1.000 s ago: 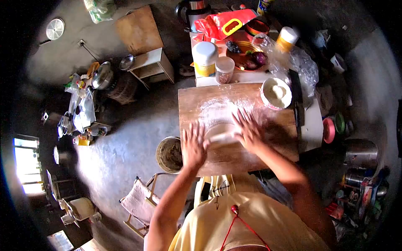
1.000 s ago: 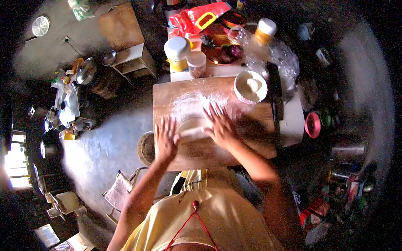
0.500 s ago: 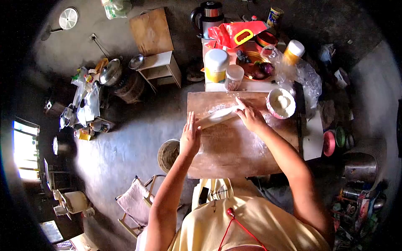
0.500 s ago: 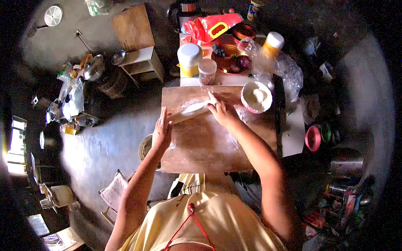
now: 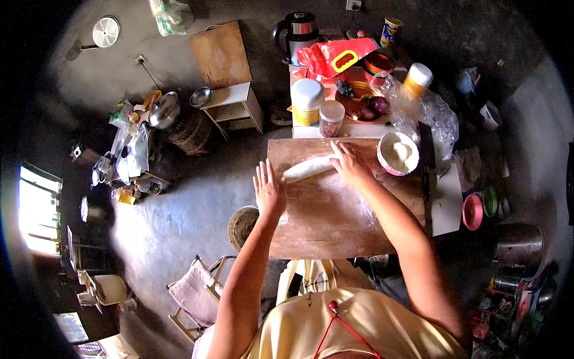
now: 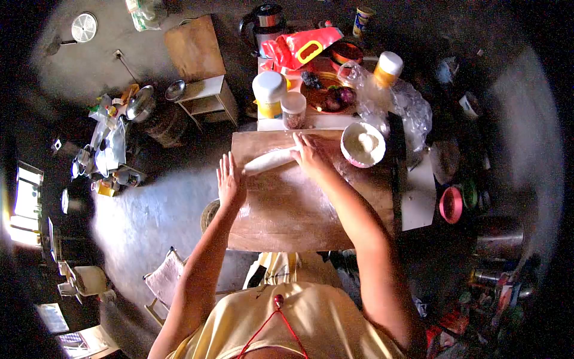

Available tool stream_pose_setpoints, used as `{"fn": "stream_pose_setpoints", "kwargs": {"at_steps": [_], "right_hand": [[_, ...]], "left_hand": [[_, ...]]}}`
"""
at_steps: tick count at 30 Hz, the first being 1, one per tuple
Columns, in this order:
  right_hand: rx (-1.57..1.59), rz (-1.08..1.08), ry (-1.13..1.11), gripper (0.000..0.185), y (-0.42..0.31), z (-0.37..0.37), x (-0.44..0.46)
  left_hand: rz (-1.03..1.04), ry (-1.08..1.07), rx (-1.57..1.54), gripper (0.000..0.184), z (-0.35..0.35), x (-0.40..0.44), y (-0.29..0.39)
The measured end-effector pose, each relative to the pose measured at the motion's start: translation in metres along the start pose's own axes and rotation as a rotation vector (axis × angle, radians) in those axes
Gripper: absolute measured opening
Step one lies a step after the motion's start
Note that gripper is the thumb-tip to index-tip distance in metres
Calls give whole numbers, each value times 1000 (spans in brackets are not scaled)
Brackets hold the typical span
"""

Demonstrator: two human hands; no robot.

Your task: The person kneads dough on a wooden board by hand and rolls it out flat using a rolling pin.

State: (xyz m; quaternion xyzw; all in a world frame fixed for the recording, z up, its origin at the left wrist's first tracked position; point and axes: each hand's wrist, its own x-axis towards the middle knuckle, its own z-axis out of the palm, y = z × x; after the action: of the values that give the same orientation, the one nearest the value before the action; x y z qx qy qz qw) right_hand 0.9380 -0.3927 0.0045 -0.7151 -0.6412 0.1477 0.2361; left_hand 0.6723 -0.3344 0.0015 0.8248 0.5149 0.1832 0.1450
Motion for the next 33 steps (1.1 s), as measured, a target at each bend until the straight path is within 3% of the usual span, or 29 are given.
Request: {"fn": "stream_pose_setpoints", "kwargs": {"at_steps": [3,6,11,13,17,21,23,25,29,33], "right_hand": [[187,39,35,62,-5,0,15],[41,-17,107,56,-1,3,11],[-10,-251,305,44,7,3,-15],[-121,-209,193,32,-6,-27,-32],[-93,-261,194,31,3,-20,-54],[-23,-300,251,31,-5,-27,-94],[79,-249,260,31,-5,-27,-119],[-37,-214,111,34,-19,-51,-137],[17,-257,169,44,-1,-23,-168],[-18,-256,94,46,-19,-44,-203]], "left_hand": [[-70,23,37,59,5,23,-10],[65,20,-111,53,3,15,-12],[12,12,-116,38,-16,-13,6],[91,62,-13,26,-26,-25,13],[159,-72,-80,33,-24,-48,17],[194,20,-69,42,-34,-81,22],[144,-26,-52,41,-39,-98,20],[144,-113,-63,36,-53,-112,29],[299,-90,-18,39,-44,-147,20],[303,-128,-82,38,-52,-160,23]]}}
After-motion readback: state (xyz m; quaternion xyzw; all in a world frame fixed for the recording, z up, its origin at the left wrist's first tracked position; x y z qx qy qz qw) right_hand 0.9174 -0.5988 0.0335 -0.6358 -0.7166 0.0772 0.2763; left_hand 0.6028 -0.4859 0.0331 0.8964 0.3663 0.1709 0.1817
